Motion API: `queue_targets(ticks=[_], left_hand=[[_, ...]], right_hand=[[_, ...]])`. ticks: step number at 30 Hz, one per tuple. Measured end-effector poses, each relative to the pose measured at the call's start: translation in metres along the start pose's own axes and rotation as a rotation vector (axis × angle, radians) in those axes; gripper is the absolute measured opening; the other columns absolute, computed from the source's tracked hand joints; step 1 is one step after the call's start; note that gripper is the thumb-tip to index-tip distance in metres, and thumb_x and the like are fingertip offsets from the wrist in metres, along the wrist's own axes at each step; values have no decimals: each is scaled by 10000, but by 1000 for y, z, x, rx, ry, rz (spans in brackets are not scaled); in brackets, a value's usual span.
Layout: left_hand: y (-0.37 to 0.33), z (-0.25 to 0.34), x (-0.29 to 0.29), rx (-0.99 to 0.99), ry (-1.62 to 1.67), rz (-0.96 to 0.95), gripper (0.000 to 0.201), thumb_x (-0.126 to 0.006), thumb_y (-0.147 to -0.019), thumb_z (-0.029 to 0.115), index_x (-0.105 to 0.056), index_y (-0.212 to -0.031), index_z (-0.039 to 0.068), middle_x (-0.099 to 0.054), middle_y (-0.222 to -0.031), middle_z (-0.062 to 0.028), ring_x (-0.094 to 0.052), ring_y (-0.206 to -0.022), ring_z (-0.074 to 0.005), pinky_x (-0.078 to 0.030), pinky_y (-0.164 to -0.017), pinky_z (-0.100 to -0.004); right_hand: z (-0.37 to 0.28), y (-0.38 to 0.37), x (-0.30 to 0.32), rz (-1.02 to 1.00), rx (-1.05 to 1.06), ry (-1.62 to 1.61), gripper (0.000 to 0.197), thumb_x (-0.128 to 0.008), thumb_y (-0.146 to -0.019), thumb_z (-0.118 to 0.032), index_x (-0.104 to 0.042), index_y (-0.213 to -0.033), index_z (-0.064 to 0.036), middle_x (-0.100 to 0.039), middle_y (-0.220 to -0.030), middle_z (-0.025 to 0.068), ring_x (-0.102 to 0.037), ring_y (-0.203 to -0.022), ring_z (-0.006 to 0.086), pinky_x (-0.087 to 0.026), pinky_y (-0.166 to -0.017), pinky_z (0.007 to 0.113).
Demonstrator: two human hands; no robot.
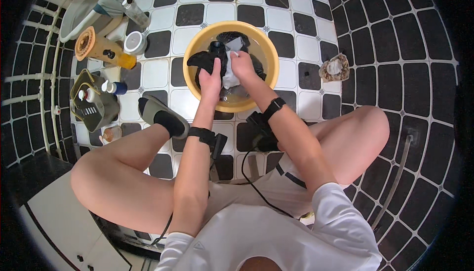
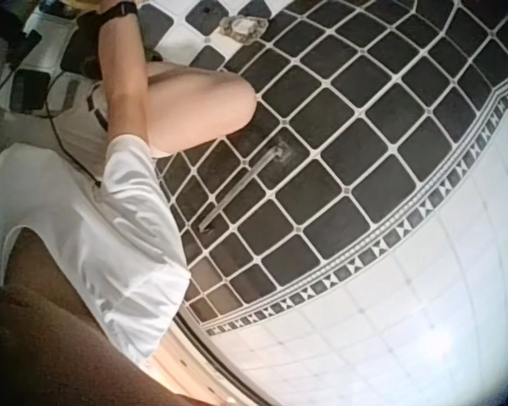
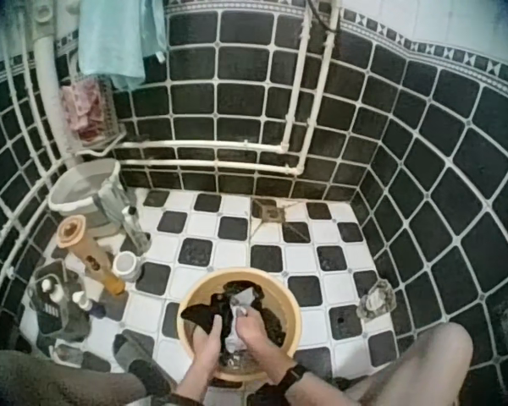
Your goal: Hand wash a small piece of dark clothing in a basin with water and detergent.
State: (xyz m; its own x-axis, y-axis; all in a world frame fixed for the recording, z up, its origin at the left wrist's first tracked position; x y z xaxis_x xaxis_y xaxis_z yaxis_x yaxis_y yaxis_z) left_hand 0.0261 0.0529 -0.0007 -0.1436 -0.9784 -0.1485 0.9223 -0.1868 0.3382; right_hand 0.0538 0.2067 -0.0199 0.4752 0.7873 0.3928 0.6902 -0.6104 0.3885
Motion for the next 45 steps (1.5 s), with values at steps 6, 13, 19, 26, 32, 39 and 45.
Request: queue_targets(ticks=[6, 13, 19, 26, 32, 39, 45], left_hand=[[9, 22, -14, -219, -177, 5, 365, -621, -946, 303, -637, -1035, -51, -680, -987, -106, -609, -899, -153, -479, -800, -326], [4, 11, -12, -257, -215, -48, 343, -574, -973, 272, -618, -1086, -49, -677, -1002, -103, -606, -905, -168, -476, -818, -338], [3, 2, -5, -211, -203, -44, 352, -539, -991, 272, -603, -1131, -44, -660, -1063, -104, -594, -961, -170, -464, -859, -326], [-7, -7, 1, -170, -137, -37, 396, -512, -1009, 291, -550, -1241, -28, -618, -1180, -86, -576, -1049, -175, -447, -916, -321], [-4, -16, 1, 139, 282, -34, 436, -514, -1006, 307, -478, -1309, -5, -587, -1242, -98, -580, -1109, -210, -462, -955, -360], [-4, 4, -4, 274, 715, -170, 420, -510, -995, 359, -495, -1320, 94, -577, -1314, -93, -545, -1227, -246, -419, -1057, -442], [-5, 18, -3, 275, 826, -244, 458, -491, -999, 365, -475, -1347, 67, -559, -1338, -105, -533, -1235, -283, -389, -1079, -460]], right_hand=[[-2, -6, 9, -29, -72, -27, 362, -533, -943, -250, -623, -1075, 75, -661, -1014, 246, -636, -961, 374, -483, -835, 438], [-6, -7, 4, -124, -150, -329, 351, -537, -930, -214, -620, -1053, 104, -661, -985, 252, -659, -922, 360, -498, -749, 437], [-5, -10, 2, -208, -221, -487, 350, -510, -958, -208, -568, -1119, 98, -630, -1070, 217, -652, -931, 294, -518, -757, 413], [-16, -8, 8, -333, -309, -700, 253, -444, -1016, -205, -526, -1141, -1, -625, -1028, 136, -640, -926, 244, -547, -804, 385], [-47, 8, 15, -573, -252, -1024, 364, -411, -1026, -279, -519, -1249, -13, -625, -1219, 131, -608, -1120, 257, -454, -994, 400], [-70, 7, 34, -877, -116, -1029, 359, -410, -1022, -363, -545, -1208, -87, -672, -1042, 50, -647, -895, 154, -522, -632, 328], [-72, 12, 47, -618, -72, -756, 389, -356, -1041, -399, -556, -1183, -98, -680, -899, 21, -632, -633, 102, -422, -408, 243]])
Point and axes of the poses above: each hand's wrist, its own y-axis away from the middle knuckle, its own x-axis out of the back of the hand, z = x × y, the point moved 8 cm from there along -y, towards the middle knuckle
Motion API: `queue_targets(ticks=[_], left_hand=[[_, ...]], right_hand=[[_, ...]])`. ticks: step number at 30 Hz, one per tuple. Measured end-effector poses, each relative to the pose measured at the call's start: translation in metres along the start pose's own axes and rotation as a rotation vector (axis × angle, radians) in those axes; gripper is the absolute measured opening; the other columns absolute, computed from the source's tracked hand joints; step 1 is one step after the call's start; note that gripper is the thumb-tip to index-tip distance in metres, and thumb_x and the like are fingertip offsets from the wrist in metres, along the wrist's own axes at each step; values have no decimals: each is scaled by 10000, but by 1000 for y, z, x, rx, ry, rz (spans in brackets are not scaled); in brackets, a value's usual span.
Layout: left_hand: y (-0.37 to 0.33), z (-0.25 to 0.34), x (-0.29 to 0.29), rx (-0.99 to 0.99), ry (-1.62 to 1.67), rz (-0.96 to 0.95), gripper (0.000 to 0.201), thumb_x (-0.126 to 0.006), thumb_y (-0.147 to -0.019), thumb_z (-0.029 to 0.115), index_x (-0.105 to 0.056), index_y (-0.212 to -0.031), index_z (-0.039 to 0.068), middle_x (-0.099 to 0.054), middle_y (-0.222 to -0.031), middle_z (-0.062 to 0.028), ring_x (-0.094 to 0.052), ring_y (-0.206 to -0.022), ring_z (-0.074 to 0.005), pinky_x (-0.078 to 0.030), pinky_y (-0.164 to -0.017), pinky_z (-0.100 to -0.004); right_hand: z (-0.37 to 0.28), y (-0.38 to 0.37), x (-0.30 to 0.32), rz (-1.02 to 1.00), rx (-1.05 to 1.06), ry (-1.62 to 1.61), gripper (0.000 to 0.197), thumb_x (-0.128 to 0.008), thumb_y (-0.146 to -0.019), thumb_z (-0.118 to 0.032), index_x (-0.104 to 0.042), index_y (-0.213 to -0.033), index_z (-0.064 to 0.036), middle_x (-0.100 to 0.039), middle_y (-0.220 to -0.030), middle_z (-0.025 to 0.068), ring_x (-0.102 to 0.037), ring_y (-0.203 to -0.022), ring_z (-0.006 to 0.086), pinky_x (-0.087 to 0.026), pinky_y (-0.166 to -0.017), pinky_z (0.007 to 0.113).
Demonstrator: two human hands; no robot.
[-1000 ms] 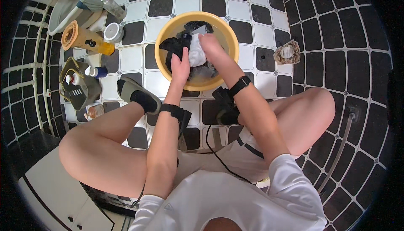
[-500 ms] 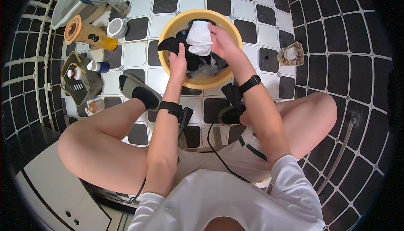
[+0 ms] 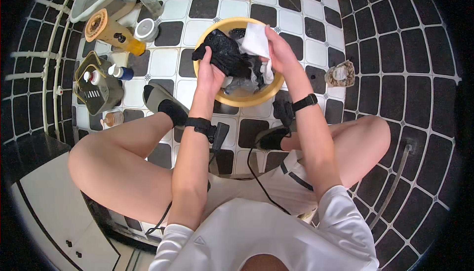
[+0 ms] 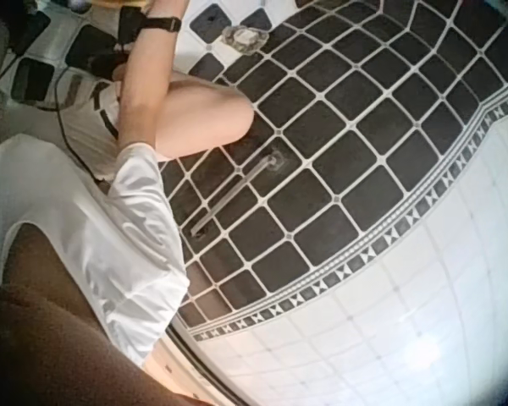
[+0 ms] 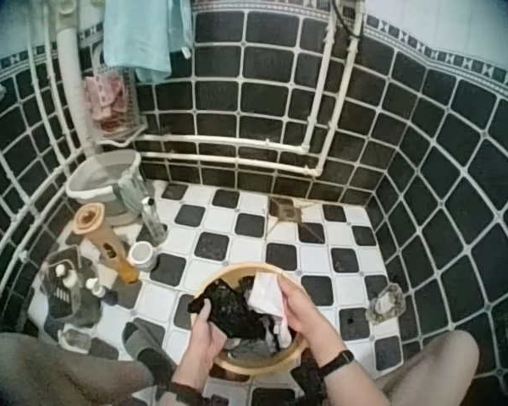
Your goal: Hand wash a small piece of dark clothing in a basin with water and detergent.
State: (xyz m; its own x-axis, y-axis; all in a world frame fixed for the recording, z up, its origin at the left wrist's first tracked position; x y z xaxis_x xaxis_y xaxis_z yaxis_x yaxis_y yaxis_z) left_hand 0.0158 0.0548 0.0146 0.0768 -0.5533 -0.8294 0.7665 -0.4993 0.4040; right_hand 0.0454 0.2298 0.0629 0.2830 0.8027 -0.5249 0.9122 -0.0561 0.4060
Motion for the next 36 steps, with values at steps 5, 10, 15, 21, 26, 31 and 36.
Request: queue_targets(ticks=[5, 10, 15, 21, 26, 31, 36], left_hand=[[7, 0, -7, -13, 31, 1, 478, -510, -990, 374, -474, -1350, 61, -538, -1364, -106, -512, -1253, -279, -378, -1084, -463], [1, -5, -9, -81, -92, -3, 478, -535, -982, 373, -476, -1336, 57, -557, -1331, -94, -529, -1228, -260, -395, -1066, -435], [9, -9, -17, -165, -514, 152, 470, -552, -979, 362, -534, -1241, -27, -617, -1176, -94, -587, -1041, -185, -456, -895, -335], [18, -15, -21, -216, -900, 145, 420, -526, -996, 334, -572, -1192, -34, -630, -1140, -81, -570, -1016, -170, -444, -883, -327], [5, -14, 2, -268, -883, 197, 431, -526, -997, 326, -548, -1229, -37, -620, -1163, -102, -570, -1040, -197, -435, -914, -334], [2, -18, 3, -251, -964, 222, 419, -510, -1007, 311, -522, -1261, -21, -607, -1194, -98, -576, -1052, -196, -450, -908, -342], [-8, -24, 27, -187, -597, 156, 377, -472, -1023, 283, -480, -1291, 18, -600, -1201, -91, -603, -1071, -211, -494, -891, -361]], right_hand=[[3, 9, 1, 95, 30, 86, 403, -398, -1037, -384, -545, -1240, -68, -669, -997, 51, -656, -786, 139, -512, -583, 278], [17, -3, 19, 240, 107, 144, 433, -496, -1011, -358, -562, -1238, 5, -651, -1119, 78, -620, -982, 168, -481, -897, 307], [34, -5, 16, 331, 79, 249, 365, -538, -993, -359, -654, -1102, -30, -664, -959, 33, -588, -877, 114, -484, -770, 285], [44, -6, 16, 356, 9, 145, 325, -469, -1024, -325, -595, -1103, -36, -639, -987, 59, -619, -886, 148, -526, -749, 304], [39, -1, -1, 309, 4, 6, 355, -479, -1019, -300, -569, -1186, 1, -619, -953, 46, -603, -875, 146, -519, -757, 301], [39, -7, 9, 274, 15, -31, 366, -470, -1022, -303, -541, -1219, -3, -633, -1040, 77, -625, -932, 168, -528, -819, 310], [26, -10, -12, 91, 12, -213, 363, -431, -1037, -292, -514, -1254, -13, -623, -1176, 124, -615, -1070, 210, -509, -925, 344]])
Point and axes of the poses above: each hand's wrist, its own y-axis away from the middle knuckle, its own x-axis out of the back of the hand, z = x × y, the point moved 8 cm from there along -y, towards the middle knuckle
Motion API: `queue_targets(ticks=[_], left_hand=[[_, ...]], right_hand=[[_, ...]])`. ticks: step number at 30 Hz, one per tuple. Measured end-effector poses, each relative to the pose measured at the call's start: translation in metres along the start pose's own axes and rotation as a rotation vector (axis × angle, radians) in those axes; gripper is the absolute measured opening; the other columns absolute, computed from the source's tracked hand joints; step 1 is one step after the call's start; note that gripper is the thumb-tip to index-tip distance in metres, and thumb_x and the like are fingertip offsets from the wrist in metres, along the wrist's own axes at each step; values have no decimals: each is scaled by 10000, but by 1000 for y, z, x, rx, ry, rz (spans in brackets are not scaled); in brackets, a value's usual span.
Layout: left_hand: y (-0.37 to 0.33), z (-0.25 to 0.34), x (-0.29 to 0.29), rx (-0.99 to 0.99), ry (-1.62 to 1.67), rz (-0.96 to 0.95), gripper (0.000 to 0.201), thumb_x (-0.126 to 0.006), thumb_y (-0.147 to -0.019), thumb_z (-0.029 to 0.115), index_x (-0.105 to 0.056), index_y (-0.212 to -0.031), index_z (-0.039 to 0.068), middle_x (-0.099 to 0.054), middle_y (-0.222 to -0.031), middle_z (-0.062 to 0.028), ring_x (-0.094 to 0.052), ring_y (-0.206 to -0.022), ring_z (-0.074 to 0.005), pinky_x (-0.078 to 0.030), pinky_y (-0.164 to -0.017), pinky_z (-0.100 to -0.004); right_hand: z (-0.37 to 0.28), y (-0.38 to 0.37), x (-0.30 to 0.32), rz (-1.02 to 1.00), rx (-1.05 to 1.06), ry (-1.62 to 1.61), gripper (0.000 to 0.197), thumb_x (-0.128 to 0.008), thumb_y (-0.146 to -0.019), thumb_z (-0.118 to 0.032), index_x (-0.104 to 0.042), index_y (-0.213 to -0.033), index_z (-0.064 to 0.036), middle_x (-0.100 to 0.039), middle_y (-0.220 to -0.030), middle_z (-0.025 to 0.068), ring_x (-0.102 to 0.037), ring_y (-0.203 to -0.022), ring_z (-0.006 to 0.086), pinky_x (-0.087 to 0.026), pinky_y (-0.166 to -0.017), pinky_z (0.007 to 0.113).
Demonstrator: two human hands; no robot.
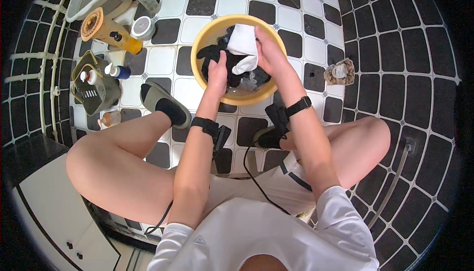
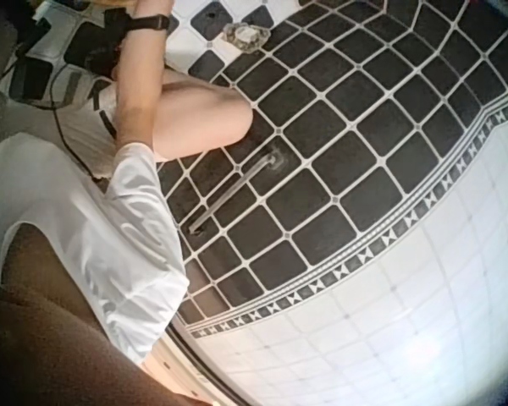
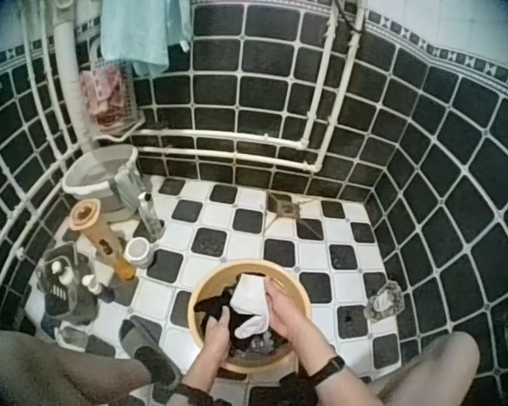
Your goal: Hand wash a small piece of dark clothing in a basin with water and detergent.
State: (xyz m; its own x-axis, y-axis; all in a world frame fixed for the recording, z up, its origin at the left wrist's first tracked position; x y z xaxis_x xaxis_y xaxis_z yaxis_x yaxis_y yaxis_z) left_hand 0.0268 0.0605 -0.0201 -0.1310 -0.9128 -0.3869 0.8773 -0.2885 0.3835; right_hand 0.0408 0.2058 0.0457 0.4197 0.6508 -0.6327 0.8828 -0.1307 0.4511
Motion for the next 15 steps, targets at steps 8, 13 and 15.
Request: queue_targets(ticks=[8, 13, 15], left_hand=[[5, 10, -4, 200, 501, -59, 412, -486, -1012, 312, -447, -1307, 27, -567, -1299, -135, -581, -1171, -270, -470, -1007, -441], [1, 12, 4, 233, 648, -110, 444, -453, -1016, 350, -460, -1354, 62, -527, -1375, -101, -518, -1254, -273, -372, -1096, -450], [3, 15, -5, 232, 634, -118, 436, -464, -1014, 347, -466, -1348, 68, -532, -1368, -100, -523, -1245, -270, -379, -1088, -444]], right_hand=[[-21, -8, 42, 69, 70, 78, 369, -395, -1045, -273, -502, -1267, 2, -614, -1205, 142, -611, -1101, 228, -500, -953, 360], [-8, -9, 35, 130, 117, 189, 368, -446, -1029, -286, -561, -1213, 12, -640, -1129, 116, -625, -997, 184, -494, -894, 318], [-4, -17, 44, 185, 152, 339, 369, -476, -1016, -309, -595, -1164, 7, -651, -1081, 98, -615, -964, 164, -487, -864, 307]])
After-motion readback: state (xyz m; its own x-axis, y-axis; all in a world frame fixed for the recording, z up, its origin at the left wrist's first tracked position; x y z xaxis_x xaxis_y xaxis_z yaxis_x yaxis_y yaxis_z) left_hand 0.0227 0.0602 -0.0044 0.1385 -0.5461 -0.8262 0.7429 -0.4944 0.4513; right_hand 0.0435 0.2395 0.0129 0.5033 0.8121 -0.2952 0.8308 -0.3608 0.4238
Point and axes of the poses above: each hand's wrist, its own y-axis away from the middle knuckle, its own x-axis out of the back of the hand, z = x × y, the point moved 8 cm from there along -y, towards the middle knuckle
